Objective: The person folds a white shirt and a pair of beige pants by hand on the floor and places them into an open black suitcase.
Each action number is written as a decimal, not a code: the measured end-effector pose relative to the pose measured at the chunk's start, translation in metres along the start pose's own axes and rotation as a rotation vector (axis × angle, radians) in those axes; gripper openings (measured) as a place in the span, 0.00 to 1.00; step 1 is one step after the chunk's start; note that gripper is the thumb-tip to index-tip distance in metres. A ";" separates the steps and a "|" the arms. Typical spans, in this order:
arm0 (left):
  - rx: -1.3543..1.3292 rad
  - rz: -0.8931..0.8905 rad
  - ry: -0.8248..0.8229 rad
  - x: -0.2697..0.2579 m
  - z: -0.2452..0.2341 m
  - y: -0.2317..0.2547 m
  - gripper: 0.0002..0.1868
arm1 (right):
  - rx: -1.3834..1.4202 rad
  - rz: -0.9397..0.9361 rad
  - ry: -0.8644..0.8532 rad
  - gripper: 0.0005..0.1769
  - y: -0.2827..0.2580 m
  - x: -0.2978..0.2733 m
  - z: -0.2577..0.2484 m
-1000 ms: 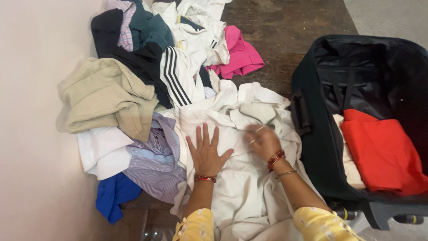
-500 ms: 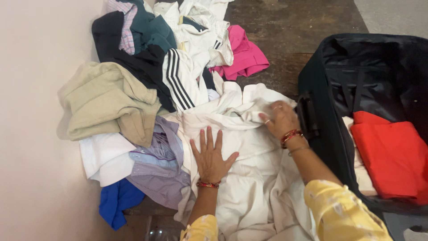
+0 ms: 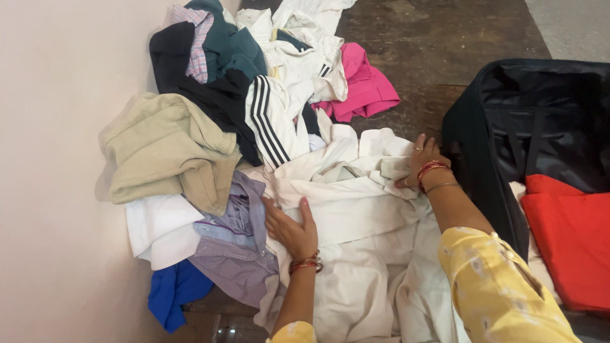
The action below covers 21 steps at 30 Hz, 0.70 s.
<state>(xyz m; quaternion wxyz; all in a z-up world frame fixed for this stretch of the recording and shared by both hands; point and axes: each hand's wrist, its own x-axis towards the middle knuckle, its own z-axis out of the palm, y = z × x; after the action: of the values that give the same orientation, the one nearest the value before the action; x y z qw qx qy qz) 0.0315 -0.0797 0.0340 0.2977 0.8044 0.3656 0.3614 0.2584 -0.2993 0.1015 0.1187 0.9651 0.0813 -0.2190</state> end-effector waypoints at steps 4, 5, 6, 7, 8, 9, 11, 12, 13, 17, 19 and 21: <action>0.061 -0.325 -0.107 0.023 0.001 0.013 0.50 | 0.021 -0.019 -0.081 0.87 -0.003 -0.010 -0.005; 0.058 -0.366 -0.117 0.027 0.000 0.016 0.50 | 0.024 -0.027 -0.053 0.85 -0.004 -0.011 -0.007; 0.055 -0.410 -0.129 0.028 -0.001 0.019 0.50 | 0.023 -0.034 -0.026 0.84 -0.003 -0.013 -0.008; 0.084 -0.314 -0.059 0.028 -0.001 0.022 0.48 | 0.015 -0.020 -0.026 0.75 -0.002 -0.016 -0.009; 0.112 -0.217 0.009 0.027 -0.002 0.024 0.47 | 0.006 -0.006 -0.026 0.67 -0.001 -0.020 -0.009; 0.139 -0.119 0.077 0.025 -0.002 0.025 0.46 | -0.003 0.008 -0.025 0.59 -0.001 -0.024 -0.008; 0.147 -0.088 0.009 0.020 -0.003 0.026 0.33 | 0.026 0.027 0.076 0.50 0.001 -0.035 0.002; 0.144 -0.068 -0.018 0.021 -0.002 0.029 0.27 | 0.043 0.038 0.136 0.46 0.002 -0.038 0.005; 0.137 -0.088 -0.104 0.022 -0.002 0.031 0.23 | 0.049 0.032 0.181 0.42 0.001 -0.041 0.009; 0.243 -0.101 -0.393 0.024 0.005 0.042 0.19 | 0.153 -0.027 0.580 0.23 -0.010 -0.068 0.045; 0.158 -0.031 -0.429 0.023 0.012 0.047 0.20 | 0.376 -0.008 0.610 0.20 -0.013 -0.076 0.045; -0.130 0.081 -0.400 0.009 0.024 0.054 0.20 | 0.714 0.084 0.327 0.22 -0.017 -0.087 0.045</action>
<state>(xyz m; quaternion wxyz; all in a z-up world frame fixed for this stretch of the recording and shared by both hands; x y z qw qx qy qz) 0.0749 -0.1074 0.0637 0.4009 0.8532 0.2426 0.2289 0.1590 -0.3035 0.0977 -0.2299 0.9703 -0.0216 -0.0716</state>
